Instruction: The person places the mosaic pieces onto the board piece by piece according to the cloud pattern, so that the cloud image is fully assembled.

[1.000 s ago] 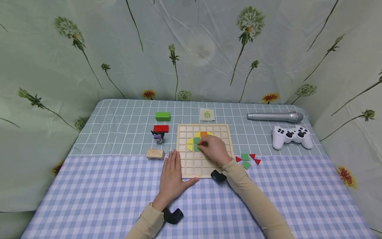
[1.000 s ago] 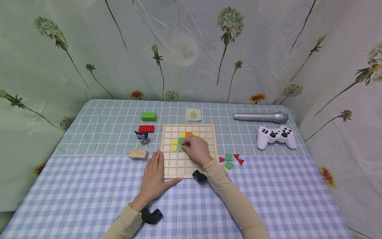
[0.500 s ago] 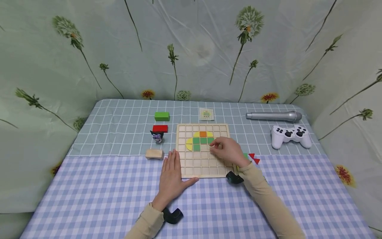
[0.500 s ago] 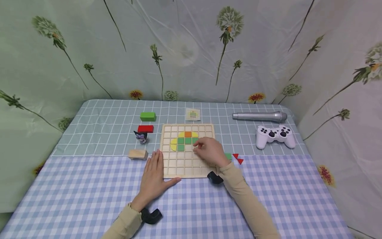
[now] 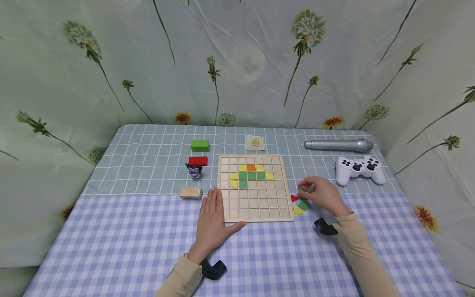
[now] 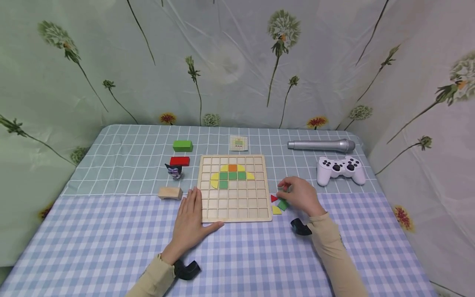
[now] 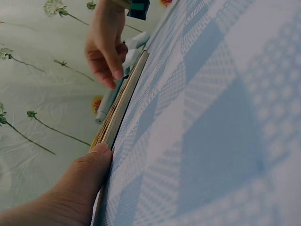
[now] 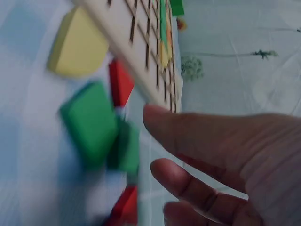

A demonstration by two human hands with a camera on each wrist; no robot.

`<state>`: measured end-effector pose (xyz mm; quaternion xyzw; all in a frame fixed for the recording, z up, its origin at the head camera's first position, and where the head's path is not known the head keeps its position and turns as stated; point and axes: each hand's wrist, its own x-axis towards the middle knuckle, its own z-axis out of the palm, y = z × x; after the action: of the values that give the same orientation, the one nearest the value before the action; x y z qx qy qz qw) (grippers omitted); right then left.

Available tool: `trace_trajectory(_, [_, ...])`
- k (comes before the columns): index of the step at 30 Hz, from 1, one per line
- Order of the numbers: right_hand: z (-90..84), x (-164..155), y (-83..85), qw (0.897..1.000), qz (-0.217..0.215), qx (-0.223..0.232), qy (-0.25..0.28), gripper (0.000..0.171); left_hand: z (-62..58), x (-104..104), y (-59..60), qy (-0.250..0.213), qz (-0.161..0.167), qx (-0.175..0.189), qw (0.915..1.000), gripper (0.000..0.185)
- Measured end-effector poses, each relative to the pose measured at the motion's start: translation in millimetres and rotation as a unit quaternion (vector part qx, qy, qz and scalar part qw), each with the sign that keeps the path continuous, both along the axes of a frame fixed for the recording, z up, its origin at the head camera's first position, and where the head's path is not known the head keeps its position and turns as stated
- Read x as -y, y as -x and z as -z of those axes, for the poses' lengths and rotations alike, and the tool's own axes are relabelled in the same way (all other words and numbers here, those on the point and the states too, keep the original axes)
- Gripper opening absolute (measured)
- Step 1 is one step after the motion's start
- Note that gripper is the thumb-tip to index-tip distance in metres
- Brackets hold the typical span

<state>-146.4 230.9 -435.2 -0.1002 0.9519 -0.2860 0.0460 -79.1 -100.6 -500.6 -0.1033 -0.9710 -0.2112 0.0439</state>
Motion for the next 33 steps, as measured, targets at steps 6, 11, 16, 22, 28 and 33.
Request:
trace_trajectory(6, [4.5,-14.1,-5.2,1.000,-0.015,0.006,0.000,0.021,-0.3,0.5,-0.2,-0.001,-0.001,0.000,1.0000,0.119])
trace_trajectory(11, [5.0,-15.5,-6.0,1.000,-0.023,0.012,0.004,0.021,0.5,-0.2,-0.4,-0.001,-0.002,0.000,1.0000,0.119])
trace_trajectory(16, [4.4,-14.8,-3.7,0.999,-0.028,0.014,-0.004,0.019,1.1,-0.6,-0.4,0.004,-0.002,0.008,1.0000,0.119])
trace_trajectory(22, [3.0,-13.7,-0.5,0.999,-0.038,0.026,-0.009,0.019,0.1,-0.7,0.7,0.005,-0.002,0.003,1.0000,0.119])
trace_trajectory(28, [4.9,-15.4,4.6,0.998,-0.040,0.048,-0.001,0.018,1.4,-1.4,0.6,0.008,-0.005,0.005,0.9999,0.118])
trace_trajectory(33, [7.8,-18.9,8.5,0.997,-0.043,0.056,0.009,0.017,1.5,-1.2,0.8,0.006,-0.003,0.007,1.0000,0.119])
